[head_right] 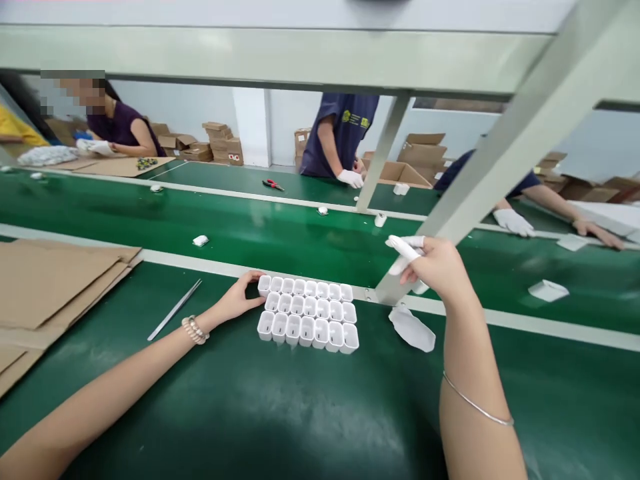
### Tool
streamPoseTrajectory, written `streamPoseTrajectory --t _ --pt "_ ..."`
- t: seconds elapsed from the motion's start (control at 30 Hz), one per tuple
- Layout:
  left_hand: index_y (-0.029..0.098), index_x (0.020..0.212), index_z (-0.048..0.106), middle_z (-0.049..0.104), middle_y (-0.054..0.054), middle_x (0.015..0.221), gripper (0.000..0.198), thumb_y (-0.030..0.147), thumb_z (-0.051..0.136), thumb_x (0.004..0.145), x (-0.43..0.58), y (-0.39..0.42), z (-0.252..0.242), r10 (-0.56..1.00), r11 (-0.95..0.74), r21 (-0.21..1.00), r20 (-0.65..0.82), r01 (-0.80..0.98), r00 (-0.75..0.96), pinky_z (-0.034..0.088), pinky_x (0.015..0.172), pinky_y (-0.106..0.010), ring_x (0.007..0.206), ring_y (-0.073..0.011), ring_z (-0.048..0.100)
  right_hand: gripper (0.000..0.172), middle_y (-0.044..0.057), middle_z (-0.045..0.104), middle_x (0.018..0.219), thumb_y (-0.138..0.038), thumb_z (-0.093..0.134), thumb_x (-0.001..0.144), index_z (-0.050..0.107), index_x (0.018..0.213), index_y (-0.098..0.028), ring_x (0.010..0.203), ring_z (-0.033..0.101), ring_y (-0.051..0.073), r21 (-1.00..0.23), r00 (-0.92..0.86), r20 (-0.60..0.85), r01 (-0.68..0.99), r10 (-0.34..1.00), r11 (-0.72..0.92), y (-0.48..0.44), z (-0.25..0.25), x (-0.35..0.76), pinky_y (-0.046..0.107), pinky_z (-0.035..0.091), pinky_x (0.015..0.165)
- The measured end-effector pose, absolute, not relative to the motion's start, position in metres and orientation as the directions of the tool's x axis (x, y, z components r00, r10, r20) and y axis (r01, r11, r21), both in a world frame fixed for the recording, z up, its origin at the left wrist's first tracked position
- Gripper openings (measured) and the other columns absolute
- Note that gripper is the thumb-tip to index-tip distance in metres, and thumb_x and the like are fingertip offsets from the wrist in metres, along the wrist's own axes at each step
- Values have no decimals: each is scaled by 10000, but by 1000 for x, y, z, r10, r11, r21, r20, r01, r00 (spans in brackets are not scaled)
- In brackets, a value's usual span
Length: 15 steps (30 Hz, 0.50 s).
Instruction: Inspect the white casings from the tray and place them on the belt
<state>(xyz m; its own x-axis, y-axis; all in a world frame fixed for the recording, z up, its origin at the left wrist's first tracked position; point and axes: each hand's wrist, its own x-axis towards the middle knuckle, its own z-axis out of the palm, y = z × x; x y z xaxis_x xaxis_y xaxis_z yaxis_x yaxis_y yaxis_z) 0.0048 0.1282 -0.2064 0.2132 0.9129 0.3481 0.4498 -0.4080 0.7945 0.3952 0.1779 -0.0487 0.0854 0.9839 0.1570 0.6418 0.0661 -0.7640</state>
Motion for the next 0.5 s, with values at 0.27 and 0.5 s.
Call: streamPoseTrajectory --t 0.27,0.5 --pt "178 1146 516 599 -109 1160 414 202 660 758 9 126 -206 912 -408 777 375 479 170 443 1007 -434 1136 -261 538 226 150 751 785 -182 556 862 709 1026 -156 645 698 202 -545 -58 66 834 996 85 177 -53 316 284 480 536" --pt "140 1089 547 599 -129 1070 421 189 693 698 13 127 -208 902 -426 761 401 490 160 456 946 -492 1054 -309 538 242 100 732 1045 -340 688 802 728 992 -197 1055 657 273 -210 -513 -5 840 859 500 215 -80 84 321 477 891"
